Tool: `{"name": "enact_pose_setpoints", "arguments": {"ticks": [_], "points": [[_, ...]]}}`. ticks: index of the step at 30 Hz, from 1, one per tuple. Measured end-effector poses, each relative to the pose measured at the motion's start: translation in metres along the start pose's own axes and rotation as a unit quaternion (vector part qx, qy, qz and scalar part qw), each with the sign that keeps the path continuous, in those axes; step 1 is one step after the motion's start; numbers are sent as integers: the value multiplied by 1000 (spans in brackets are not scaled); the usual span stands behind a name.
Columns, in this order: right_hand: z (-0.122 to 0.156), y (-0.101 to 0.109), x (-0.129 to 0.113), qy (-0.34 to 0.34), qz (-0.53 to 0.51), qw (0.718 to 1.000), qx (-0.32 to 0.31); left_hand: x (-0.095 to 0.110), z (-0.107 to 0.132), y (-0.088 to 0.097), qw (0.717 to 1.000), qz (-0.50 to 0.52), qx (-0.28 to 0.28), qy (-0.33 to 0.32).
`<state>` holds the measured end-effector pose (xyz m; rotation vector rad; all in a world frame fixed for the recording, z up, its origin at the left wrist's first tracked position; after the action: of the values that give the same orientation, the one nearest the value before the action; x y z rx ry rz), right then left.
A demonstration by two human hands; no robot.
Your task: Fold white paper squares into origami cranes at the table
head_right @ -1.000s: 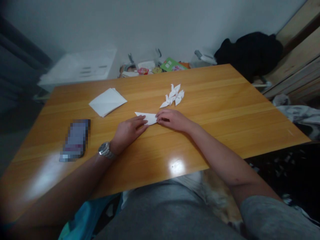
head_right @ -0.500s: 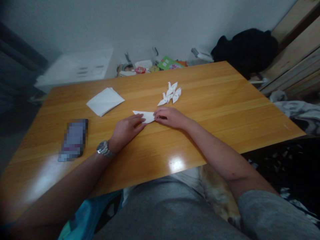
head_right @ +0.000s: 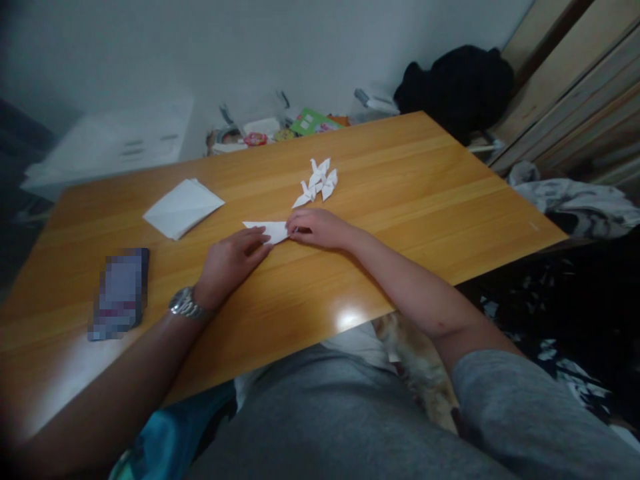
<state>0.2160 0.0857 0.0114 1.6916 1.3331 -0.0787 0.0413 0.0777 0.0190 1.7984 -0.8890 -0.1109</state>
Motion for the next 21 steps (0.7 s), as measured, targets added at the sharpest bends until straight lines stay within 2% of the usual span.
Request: {"name": "enact_pose_setpoints", "arguments": {"ticks": [8,21], "points": [[-4,-2,0,17,1,1000,4,1,-2,5,1000,-25,-10,-1],[-4,-6,1,0,11,1000,-13,-1,0,1,1000,-12,-12,-4]]}}
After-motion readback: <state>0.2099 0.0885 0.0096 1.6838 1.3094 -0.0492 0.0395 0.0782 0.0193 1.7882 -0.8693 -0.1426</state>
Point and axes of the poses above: each hand's wrist, its own z-axis away from the middle knuckle, its own y-axis out of the back of the hand, x = y × z, the point moved 8 cm from there along -z, towards the middle knuckle, and after that the axes turned 11 degrees about x, right-handed, at the moved point
